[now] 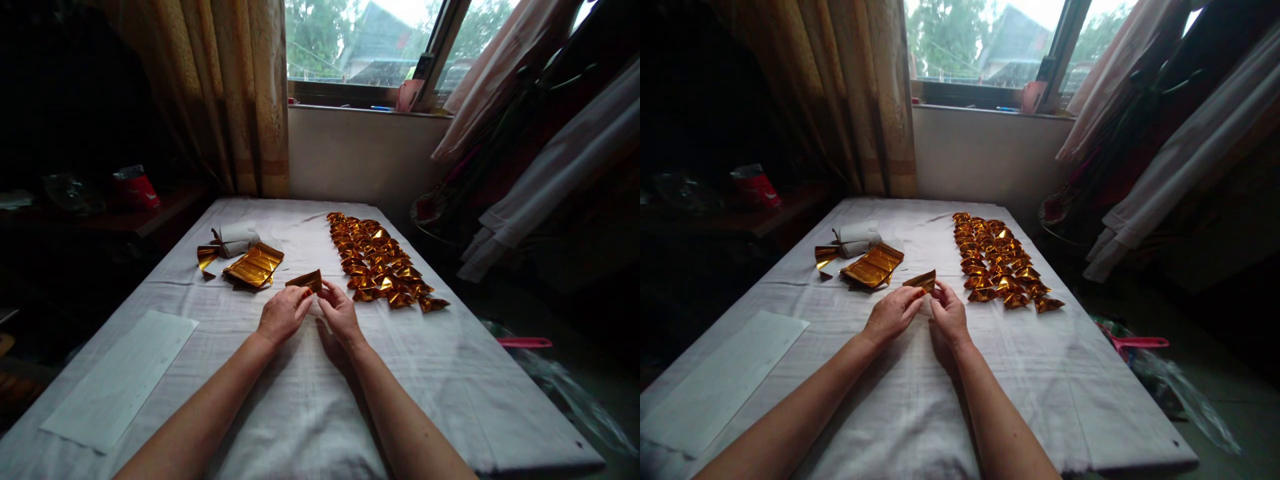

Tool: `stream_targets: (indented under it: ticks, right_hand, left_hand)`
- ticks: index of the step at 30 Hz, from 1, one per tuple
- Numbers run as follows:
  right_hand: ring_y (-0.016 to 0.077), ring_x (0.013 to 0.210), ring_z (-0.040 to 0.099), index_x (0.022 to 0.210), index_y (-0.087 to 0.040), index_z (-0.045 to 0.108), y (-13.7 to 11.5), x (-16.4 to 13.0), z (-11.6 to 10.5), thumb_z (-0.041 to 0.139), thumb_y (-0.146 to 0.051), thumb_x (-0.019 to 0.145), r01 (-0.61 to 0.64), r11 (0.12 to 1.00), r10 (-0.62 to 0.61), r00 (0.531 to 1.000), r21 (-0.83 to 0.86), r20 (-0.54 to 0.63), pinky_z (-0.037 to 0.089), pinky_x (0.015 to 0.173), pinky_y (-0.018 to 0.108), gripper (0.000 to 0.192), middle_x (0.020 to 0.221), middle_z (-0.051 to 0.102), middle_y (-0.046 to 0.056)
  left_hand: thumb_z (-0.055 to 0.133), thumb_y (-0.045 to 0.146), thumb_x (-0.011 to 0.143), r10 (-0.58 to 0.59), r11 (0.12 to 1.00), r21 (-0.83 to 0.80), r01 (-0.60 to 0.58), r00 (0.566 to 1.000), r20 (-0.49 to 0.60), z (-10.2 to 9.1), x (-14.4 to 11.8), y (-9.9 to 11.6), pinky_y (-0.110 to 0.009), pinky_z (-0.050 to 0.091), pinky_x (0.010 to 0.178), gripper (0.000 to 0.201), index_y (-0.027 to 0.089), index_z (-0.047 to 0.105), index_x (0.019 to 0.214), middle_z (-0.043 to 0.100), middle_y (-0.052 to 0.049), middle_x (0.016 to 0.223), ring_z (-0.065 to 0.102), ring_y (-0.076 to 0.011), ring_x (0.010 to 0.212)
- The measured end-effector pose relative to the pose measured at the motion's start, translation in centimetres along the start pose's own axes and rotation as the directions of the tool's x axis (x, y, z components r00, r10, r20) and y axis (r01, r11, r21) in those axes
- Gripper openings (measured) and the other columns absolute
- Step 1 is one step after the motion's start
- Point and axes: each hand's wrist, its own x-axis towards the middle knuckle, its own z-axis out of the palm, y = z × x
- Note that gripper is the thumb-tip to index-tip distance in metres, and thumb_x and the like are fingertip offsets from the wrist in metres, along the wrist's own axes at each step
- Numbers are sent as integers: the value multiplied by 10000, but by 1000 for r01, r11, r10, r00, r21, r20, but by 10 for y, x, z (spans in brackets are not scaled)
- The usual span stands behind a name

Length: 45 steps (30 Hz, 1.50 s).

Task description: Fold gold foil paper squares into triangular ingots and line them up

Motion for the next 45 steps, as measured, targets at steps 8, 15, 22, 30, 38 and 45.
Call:
stream_targets:
  ticks: [8,15,22,30,38,45]
  right_hand:
    - [169,1273,560,1526,-248,314,-25,-9,9,436,-150,842,89,973,-65,991,-211,116,409,1108,389,702,1344,629,37]
    - [238,1329,494,1476,-240,391,-13,-4,2,609,-321,813,19,971,-26,999,-238,-24,422,1076,421,703,1464,508,99]
    - [161,695,643,1439,-150,404,0,12,-1,644,-433,758,-129,988,132,991,84,-32,542,645,282,775,802,635,-9]
    - [120,612,623,1450,-180,399,-7,34,-1,581,-248,740,-195,960,165,974,-202,-154,528,651,270,736,999,671,30]
    - [148,694,650,1424,-182,464,-2,44,-8,521,-163,779,-34,885,-18,994,-464,-105,546,804,340,649,1176,664,107]
    - [271,1098,588,1104,-231,710,-6,14,-22,656,-281,817,382,656,-263,924,-652,277,458,972,436,297,1177,676,99]
  left_hand:
    - [567,411,893,-204,967,-177,186,975,-92,-4,11,2,-289,500,694,255,219,688,1011,751,-48,868,704,-220,792]
    - [488,336,903,-391,802,-525,284,915,-103,-7,22,-9,-237,535,543,220,170,611,978,731,-41,806,716,-172,655]
    - [565,432,865,-475,600,-735,316,880,-9,3,19,-16,-191,528,478,338,167,533,1072,699,-16,781,690,-123,564]
    - [618,260,831,-381,799,-542,259,916,-124,17,-2,-39,-205,541,599,533,283,501,1350,704,-24,1113,664,-92,645]
    - [642,259,850,0,991,-129,-23,985,-171,10,0,-60,-319,550,858,257,250,712,1097,732,-41,1064,685,-201,961]
    - [598,303,921,150,983,123,-135,981,-120,8,-8,-54,-285,518,766,184,253,732,1037,718,-33,893,662,-183,849]
